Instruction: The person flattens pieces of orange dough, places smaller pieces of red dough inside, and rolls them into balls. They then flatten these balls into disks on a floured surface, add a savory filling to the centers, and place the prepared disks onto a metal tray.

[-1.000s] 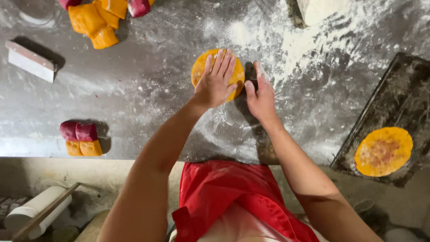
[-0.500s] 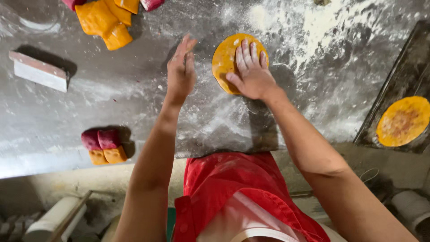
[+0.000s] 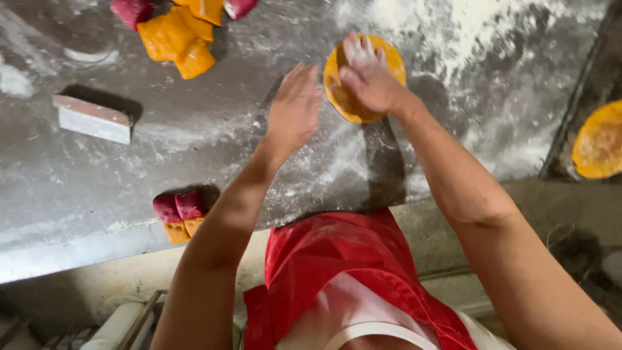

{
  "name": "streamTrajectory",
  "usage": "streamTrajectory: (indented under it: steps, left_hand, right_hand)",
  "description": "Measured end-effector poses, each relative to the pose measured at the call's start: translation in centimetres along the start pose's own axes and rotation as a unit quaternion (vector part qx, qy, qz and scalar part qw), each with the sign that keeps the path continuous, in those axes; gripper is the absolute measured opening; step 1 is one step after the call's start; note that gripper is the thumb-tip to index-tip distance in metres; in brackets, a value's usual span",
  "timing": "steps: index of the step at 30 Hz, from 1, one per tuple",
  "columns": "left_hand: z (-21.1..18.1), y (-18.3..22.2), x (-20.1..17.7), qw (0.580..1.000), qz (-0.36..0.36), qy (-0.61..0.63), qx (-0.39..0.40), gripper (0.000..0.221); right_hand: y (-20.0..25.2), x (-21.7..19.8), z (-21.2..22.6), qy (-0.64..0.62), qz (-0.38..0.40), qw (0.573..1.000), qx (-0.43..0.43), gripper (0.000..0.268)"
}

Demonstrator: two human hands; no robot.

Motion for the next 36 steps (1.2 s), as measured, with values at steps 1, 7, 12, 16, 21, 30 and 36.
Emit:
streamTrajectory:
  steps: [1, 7, 12, 16, 21, 30, 36]
  left_hand:
    - [-2.2, -1.2, 2.4, 0.984, 0.042, -0.118, 0.13, 0.055]
    - [-7.0, 0.4, 8.7, 0.939, 0.258, -0.075, 0.213, 0.096]
    - [-7.8, 0.4, 9.1, 0.941, 0.27, -0.052, 0.197, 0.101]
    - [-9.8, -1.0, 10.8, 0.949, 0.229, -0.049, 0.212, 0.101]
    - [-12.0, -1.8, 11.8, 0.97, 0.159, -0.028, 0.18, 0.099]
    - [-12.7, -4.4, 13.4, 0.984, 0.086, -0.042, 0.152, 0.095]
    - [-11.1, -4.8, 14.9, 0.991, 0.107, -0.05, 0.068, 0.092]
  right_hand:
    - [0.1, -1.9, -1.3, -0.076, -0.122, 0.989, -0.037, 0.078]
    - [8.7, 1.7, -14.1, -0.616, -0.391, 0.647, 0.22, 0.053]
    - [10.7, 6.4, -13.0, -0.715, -0.334, 0.561, 0.25, 0.052]
    - [8.8, 4.1, -13.0, -0.632, -0.35, 0.665, 0.191, 0.058]
    - [7.4, 3.1, -13.6, -0.66, -0.286, 0.667, 0.194, 0.061]
    - [5.8, 0.3, -16.3, -0.581, -0.293, 0.749, 0.124, 0.06]
    - [9.6, -1.5, -17.0, -0.493, -0.309, 0.803, 0.127, 0.061]
Point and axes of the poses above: each hand's wrist, its own y-axis away from the middle knuckle, its own x-axis out of the palm, z = x × y, the point moved 7 cm from there along -y, towards the middle knuckle, and after that the axes turned 14 degrees about -z, right-handed, at the moved point
